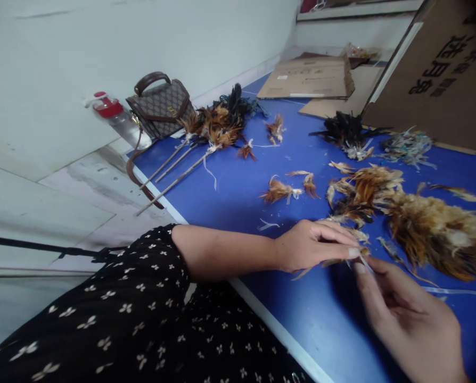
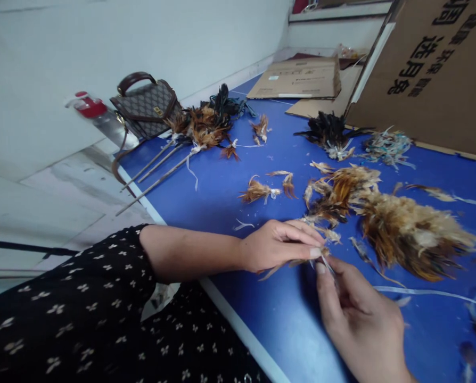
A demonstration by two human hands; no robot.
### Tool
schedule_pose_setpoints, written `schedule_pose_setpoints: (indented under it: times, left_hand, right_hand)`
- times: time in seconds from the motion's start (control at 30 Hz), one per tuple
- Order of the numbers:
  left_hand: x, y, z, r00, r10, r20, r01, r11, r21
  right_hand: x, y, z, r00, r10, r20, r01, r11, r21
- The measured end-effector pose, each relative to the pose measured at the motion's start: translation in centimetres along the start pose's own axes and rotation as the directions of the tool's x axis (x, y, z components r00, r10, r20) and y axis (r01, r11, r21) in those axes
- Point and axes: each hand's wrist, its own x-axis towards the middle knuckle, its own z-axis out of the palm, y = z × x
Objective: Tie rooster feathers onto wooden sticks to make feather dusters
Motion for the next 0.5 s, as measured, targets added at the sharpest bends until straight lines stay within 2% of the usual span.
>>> schedule_pose_setpoints:
  times: [0.1, 0.2, 0.27, 0.37, 0.5]
  left_hand:
    - [0.0, 0.1, -0.1, 1.000, -0.008, -0.022, 0.008, 1.000, 0.028]
    - [-0.1, -0.1, 0.0, 0.996, -0.056, -0.073, 0.058, 0.998, 0.035]
    - [-0.3, -0.2, 0.2, 0.987, -0.135, -0.083, 0.137, 0.990, 0.017]
    - [-0.5, -0.6, 0.4, 0.959, -0.278, -0.045, 0.276, 0.960, -0.046]
    - [-0.6, -1.0, 0.5, 0.946, -0.324, 0.014, 0.323, 0.938, -0.128]
  right_hand:
    - [0.1, 0.1, 0.0, 0.997, 0.025, 0.079, -0.032, 0.996, 0.088]
    - [0.1, 0.1, 0.1, 0.996, 0.055, 0.071, -0.062, 0.993, 0.105]
    - [0.1, 0.0, 0.1, 0.995, 0.064, 0.076, -0.072, 0.991, 0.114]
    - [0.3, -0.4, -0.1, 0.991, 0.059, 0.123, -0.077, 0.986, 0.149]
    - [0.8, -1.0, -0.3, 0.989, 0.041, 0.145, -0.067, 0.981, 0.182]
